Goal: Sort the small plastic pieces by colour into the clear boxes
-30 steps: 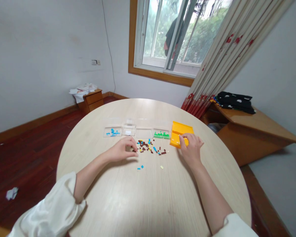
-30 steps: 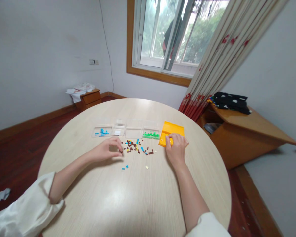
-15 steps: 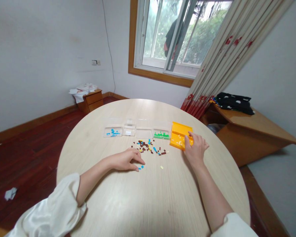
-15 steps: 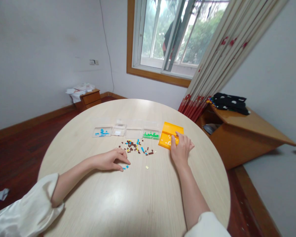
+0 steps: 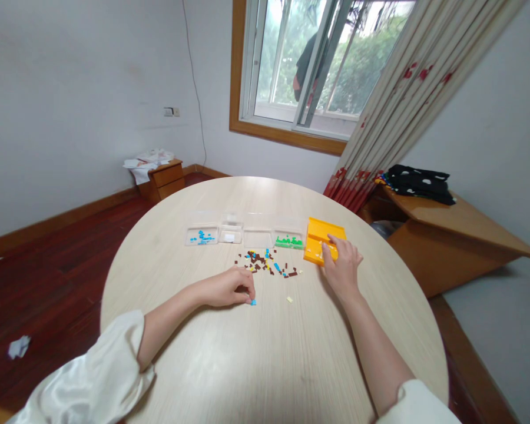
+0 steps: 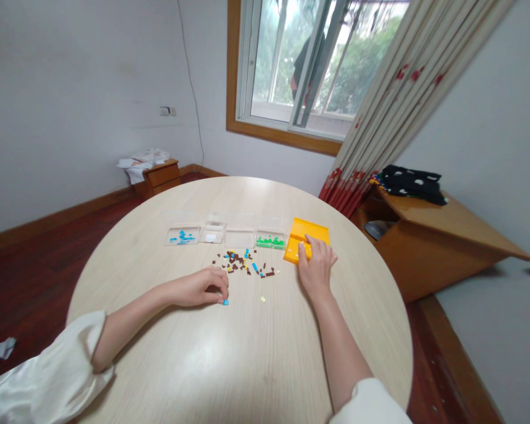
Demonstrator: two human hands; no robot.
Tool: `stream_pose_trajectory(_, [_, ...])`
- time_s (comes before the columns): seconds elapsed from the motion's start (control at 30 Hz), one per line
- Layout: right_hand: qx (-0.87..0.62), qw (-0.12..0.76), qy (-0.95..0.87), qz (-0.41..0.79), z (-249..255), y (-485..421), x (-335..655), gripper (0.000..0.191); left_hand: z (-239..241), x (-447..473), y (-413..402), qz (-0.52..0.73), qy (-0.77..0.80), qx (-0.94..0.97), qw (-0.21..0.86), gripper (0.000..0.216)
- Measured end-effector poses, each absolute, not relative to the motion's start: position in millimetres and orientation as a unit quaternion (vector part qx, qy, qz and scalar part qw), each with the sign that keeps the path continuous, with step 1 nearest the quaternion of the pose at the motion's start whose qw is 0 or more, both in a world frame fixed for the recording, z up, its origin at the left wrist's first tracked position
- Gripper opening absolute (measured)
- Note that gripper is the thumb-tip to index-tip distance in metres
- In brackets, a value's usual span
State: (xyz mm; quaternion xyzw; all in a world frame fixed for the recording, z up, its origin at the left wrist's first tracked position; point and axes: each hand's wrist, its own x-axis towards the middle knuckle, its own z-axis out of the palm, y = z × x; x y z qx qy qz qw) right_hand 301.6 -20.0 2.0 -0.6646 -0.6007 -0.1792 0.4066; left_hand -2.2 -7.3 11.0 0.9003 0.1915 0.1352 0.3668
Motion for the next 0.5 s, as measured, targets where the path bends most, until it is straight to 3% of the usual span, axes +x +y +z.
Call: stream_pose_trajectory(0.5, [-0.651, 0.406, -0.621, -0.159, 1, -21, 296, 0.032, 22, -9, -2, 0.198, 0.237, 0.855, 0.418, 0.015])
